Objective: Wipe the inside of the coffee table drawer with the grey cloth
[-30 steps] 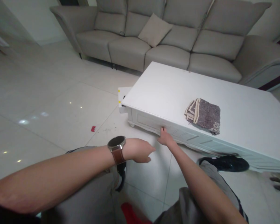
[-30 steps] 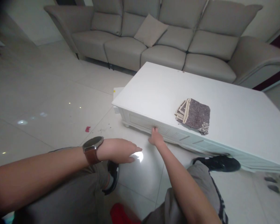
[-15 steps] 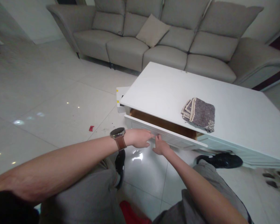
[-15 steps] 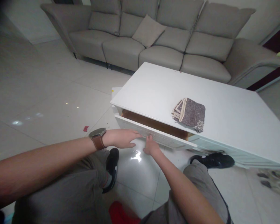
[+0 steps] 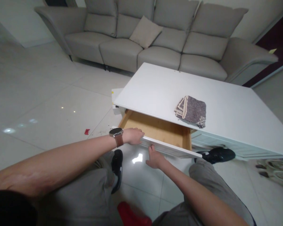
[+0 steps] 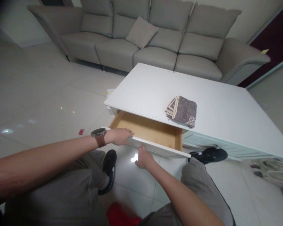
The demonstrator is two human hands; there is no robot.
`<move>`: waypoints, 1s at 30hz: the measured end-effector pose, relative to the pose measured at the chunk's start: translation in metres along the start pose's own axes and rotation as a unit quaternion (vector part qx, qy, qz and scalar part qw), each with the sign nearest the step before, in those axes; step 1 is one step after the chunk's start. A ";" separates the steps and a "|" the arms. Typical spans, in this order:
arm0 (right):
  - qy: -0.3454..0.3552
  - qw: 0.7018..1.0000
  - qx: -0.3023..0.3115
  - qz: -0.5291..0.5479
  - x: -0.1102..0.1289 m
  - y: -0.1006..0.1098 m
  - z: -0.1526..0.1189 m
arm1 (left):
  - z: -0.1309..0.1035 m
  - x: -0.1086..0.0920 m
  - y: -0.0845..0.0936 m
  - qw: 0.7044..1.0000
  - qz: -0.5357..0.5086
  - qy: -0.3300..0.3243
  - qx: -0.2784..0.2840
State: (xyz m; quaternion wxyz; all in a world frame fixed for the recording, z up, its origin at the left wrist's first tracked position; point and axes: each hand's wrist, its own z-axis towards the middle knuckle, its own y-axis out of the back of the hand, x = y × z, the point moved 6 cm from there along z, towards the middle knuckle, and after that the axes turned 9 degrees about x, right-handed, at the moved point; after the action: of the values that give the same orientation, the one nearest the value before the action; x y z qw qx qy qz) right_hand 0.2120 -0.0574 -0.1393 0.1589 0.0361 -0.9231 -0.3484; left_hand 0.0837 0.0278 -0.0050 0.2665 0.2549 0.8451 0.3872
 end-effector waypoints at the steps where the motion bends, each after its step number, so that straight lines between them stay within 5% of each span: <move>1: -0.004 1.000 0.007 -0.011 0.002 0.000 -0.003 | 0.000 0.000 -0.003 1.000 0.004 0.011 0.026; 5: 0.011 0.998 -0.013 -0.067 0.016 0.025 -0.025 | 0.000 -0.006 -0.006 0.997 0.009 0.027 0.071; 9: 0.152 0.973 -0.154 -0.080 0.034 0.082 -0.057 | 0.002 -0.010 -0.004 0.996 0.015 0.033 0.087; 12: 0.131 0.961 -0.230 -0.086 0.025 0.109 -0.071 | 0.004 -0.011 -0.003 0.994 0.013 0.035 0.099; 17: -0.009 0.986 -0.129 -0.106 -0.006 0.099 -0.062 | 0.004 -0.011 -0.001 0.993 0.032 0.049 0.105; 30: -0.017 0.977 -0.092 -0.191 0.010 0.106 -0.057 | 0.001 -0.019 0.005 0.994 0.070 0.050 0.067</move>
State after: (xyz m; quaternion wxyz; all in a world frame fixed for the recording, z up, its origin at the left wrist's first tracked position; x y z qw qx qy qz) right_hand 0.2250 -0.0155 -0.0264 0.0759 0.1910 -0.8656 -0.4567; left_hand 0.0992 0.0192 0.0028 0.1784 0.3105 0.8615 0.3599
